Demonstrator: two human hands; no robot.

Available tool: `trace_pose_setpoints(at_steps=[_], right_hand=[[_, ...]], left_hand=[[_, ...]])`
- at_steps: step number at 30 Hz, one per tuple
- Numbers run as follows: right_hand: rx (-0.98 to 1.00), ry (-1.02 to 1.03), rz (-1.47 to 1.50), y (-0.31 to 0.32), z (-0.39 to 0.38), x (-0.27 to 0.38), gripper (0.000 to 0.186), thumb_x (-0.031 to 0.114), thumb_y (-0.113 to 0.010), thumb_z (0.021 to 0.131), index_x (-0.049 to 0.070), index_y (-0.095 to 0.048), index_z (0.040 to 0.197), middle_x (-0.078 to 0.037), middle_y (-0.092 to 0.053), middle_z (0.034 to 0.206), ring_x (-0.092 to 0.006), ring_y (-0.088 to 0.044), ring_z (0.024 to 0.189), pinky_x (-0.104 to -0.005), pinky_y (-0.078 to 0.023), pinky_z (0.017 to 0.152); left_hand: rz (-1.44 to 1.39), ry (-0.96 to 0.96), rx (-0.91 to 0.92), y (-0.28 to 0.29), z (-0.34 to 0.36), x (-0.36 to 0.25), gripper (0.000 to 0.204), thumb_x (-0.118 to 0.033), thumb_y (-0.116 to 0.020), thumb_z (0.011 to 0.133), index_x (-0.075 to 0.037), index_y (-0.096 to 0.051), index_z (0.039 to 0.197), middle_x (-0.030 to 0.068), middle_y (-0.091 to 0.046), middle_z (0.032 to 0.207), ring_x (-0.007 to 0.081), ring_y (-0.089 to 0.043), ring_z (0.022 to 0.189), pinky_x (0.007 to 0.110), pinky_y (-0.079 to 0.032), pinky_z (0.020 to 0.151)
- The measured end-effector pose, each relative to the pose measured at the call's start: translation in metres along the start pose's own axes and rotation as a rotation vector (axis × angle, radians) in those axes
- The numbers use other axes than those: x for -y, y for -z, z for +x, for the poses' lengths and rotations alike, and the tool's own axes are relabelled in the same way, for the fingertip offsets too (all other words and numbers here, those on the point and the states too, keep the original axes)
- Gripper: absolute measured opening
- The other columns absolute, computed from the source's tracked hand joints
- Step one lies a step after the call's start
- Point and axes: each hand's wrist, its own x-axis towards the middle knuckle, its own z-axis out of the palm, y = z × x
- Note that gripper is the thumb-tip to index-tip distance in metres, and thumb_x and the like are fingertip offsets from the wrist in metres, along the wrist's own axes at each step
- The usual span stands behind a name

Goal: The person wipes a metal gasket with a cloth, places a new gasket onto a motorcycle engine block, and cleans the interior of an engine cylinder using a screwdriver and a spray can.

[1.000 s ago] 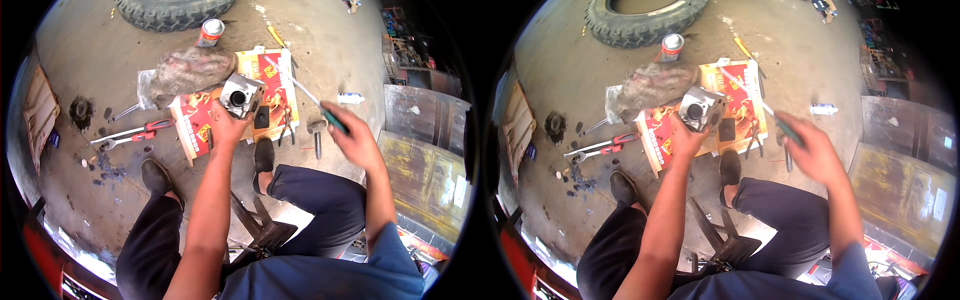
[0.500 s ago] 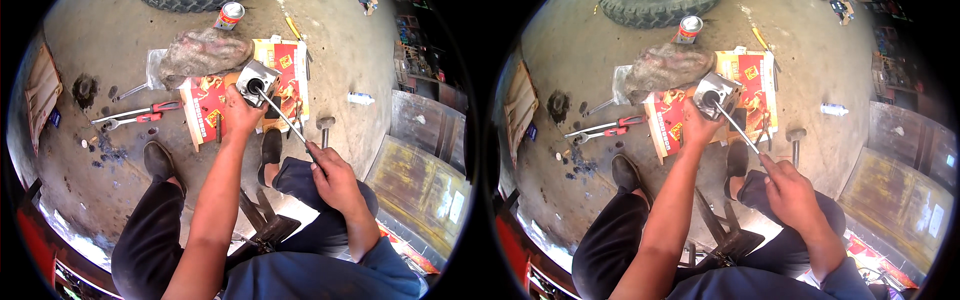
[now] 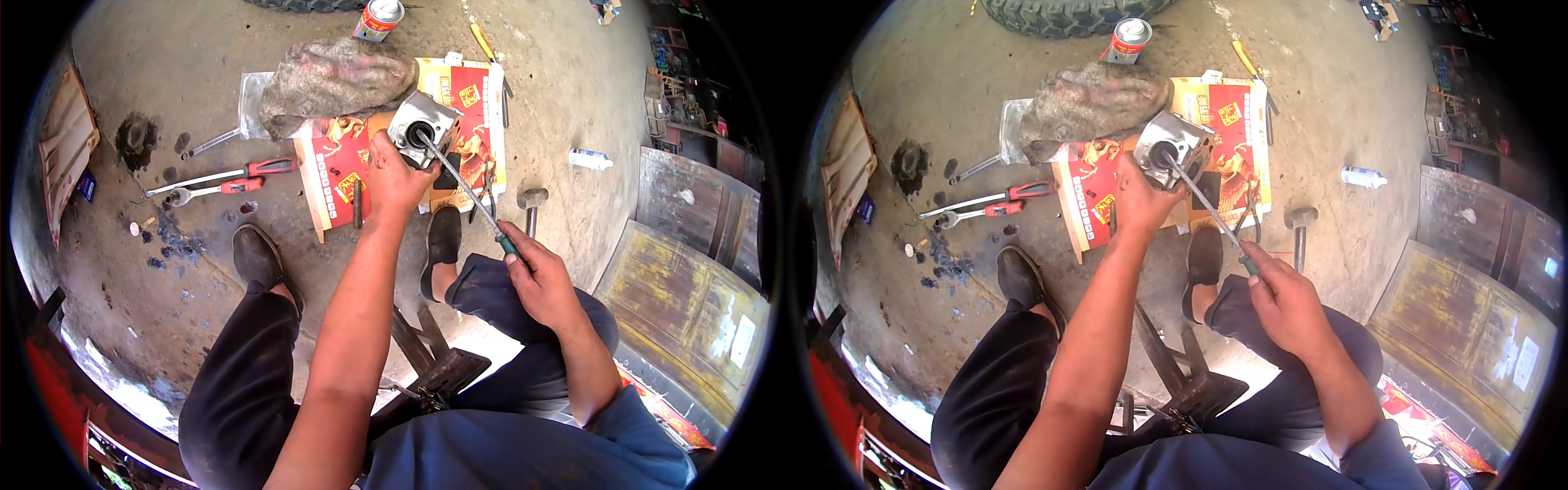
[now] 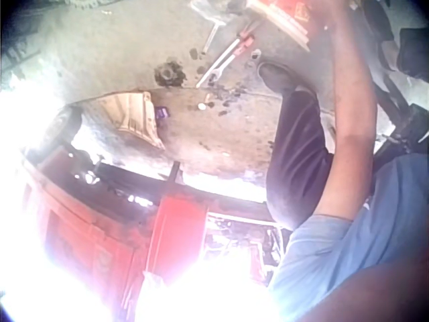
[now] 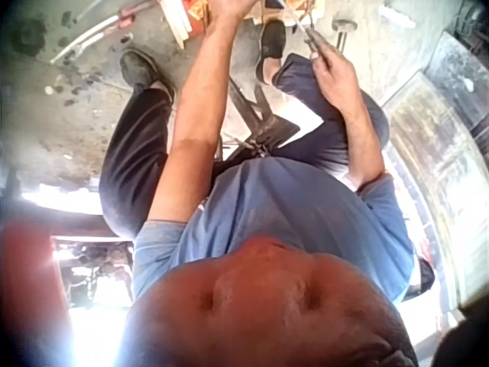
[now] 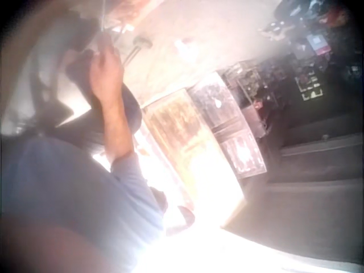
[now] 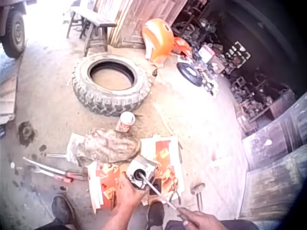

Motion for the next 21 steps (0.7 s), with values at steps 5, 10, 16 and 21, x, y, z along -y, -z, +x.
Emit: trace_pose_setpoints(at_steps=[5,10,16,21], right_hand=[[0.016,-0.055,0.045,-0.001,0.005,-0.001,0.048,0.002,-0.056,0.097,0.006,-0.055,0.145,-0.018,-0.065,0.100,-0.0239,-0.062,0.083,-0.0325,-0.051,0.081],[0.051,-0.086,0.054,-0.004,0.011,-0.010,0.049,0.003,-0.055,0.097,0.009,-0.055,0.146,-0.020,-0.065,0.099,-0.0228,-0.063,0.083,-0.0325,-0.051,0.080],[0.055,-0.147,0.185,-0.011,0.014,-0.025,0.049,0.004,-0.055,0.098,0.010,-0.055,0.147,-0.019,-0.065,0.093,-0.0183,-0.062,0.081,-0.0315,-0.051,0.078],[0.061,-0.092,0.123,-0.016,0.022,-0.033,0.049,0.005,-0.056,0.097,0.010,-0.056,0.146,-0.017,-0.062,0.085,-0.0183,-0.060,0.077,-0.0307,-0.050,0.076]], left_hand=[[0.006,0.001,0.003,0.001,0.000,-0.003,0.084,-0.029,-0.094,0.064,-0.001,-0.037,0.119,0.0248,-0.055,0.117,0.0454,-0.059,0.109,0.052,-0.052,0.092],[-0.043,0.003,0.006,0.002,0.005,0.001,0.084,-0.028,-0.094,0.063,0.001,-0.038,0.118,0.0264,-0.056,0.116,0.0455,-0.059,0.110,0.051,-0.052,0.092],[-0.047,-0.002,-0.007,0.001,0.004,0.000,0.083,-0.028,-0.094,0.063,0.001,-0.038,0.117,0.0264,-0.056,0.115,0.0458,-0.058,0.109,0.051,-0.051,0.093],[-0.037,0.056,-0.026,0.003,0.003,0.004,0.082,-0.028,-0.095,0.063,0.002,-0.041,0.116,0.0255,-0.059,0.113,0.0423,-0.060,0.108,0.047,-0.050,0.093]])
